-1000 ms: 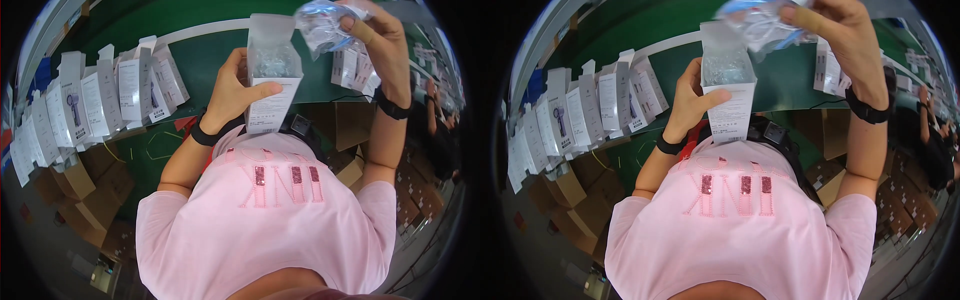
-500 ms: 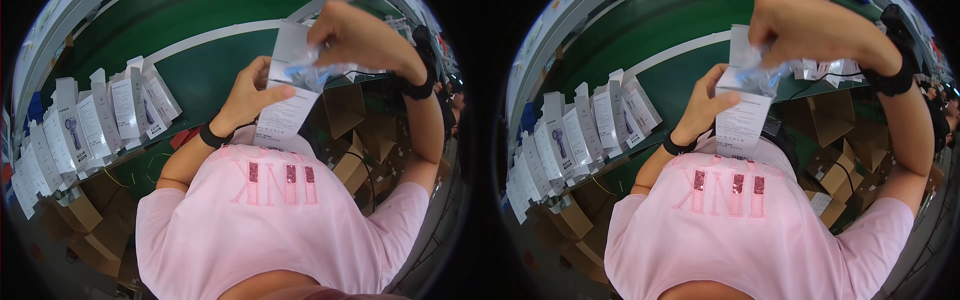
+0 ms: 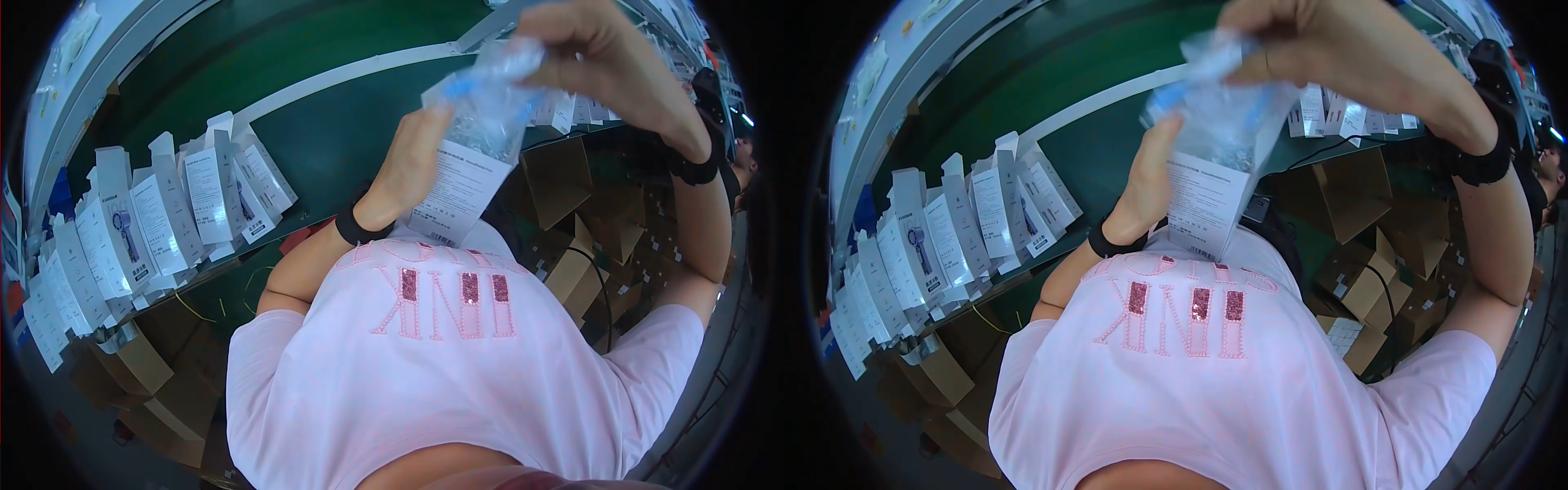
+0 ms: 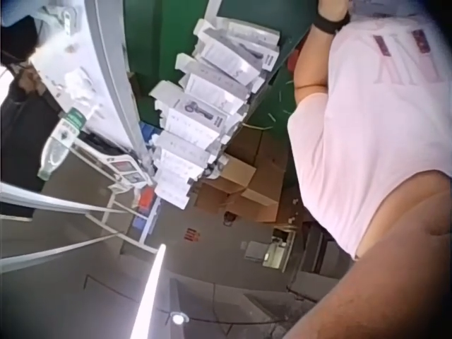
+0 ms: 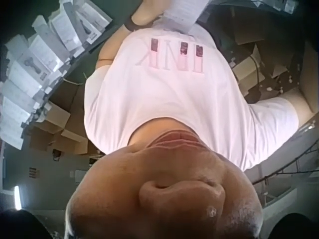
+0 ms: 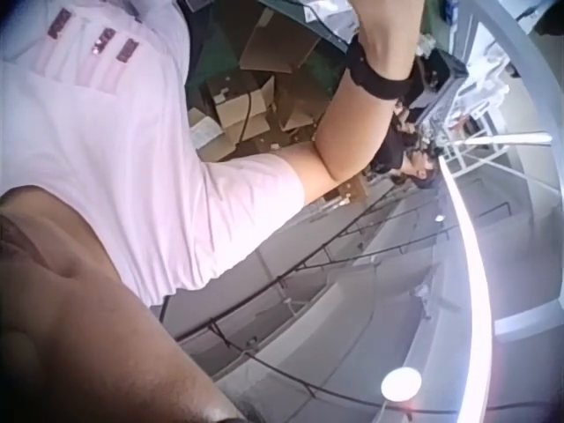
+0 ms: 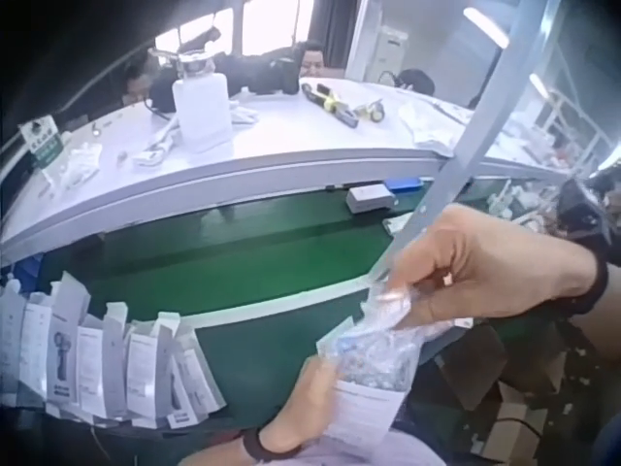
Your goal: Packaging electronic devices into boxes with instruction manuals on a production line.
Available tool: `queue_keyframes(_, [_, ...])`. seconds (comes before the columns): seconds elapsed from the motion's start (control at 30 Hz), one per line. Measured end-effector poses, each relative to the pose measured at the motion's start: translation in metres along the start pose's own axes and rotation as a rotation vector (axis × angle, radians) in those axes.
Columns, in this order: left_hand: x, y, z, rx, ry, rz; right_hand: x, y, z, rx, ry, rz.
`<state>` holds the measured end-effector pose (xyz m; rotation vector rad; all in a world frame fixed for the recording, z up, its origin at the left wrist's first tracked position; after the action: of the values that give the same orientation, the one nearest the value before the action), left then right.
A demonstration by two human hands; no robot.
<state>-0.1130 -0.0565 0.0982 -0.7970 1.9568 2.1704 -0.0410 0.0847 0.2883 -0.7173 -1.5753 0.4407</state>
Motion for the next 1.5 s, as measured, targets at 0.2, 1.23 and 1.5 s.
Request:
queue_keyframes(0.2, [-0.021,0.023,0.003,0.218,-0.193,0.122,-0.006,0.005,0.0,-0.15,-0.383,-0.221])
queue_keyframes(1.23, [-0.05,-0.016,0.024,0.126,-0.6,0.299,-0.082,0.079,-0.174,-0.405,0.732,0.232])
queue_keyframes(1.5, [-0.119,-0.064,0.035,0.146,-0.252,0.314,-0.105,0.158,-0.193,0.063,0.672,0.687])
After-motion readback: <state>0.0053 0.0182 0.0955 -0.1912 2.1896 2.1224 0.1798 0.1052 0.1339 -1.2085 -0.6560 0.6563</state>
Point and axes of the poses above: each hand's wrist, its own z-axis towards the middle knuckle, its own x-axis out of the back of the hand, y = z × x, the point moved 1 cm from there along z, towards the middle knuckle, and after that the axes turned 4 degrees about x, right-handed, at the moved point
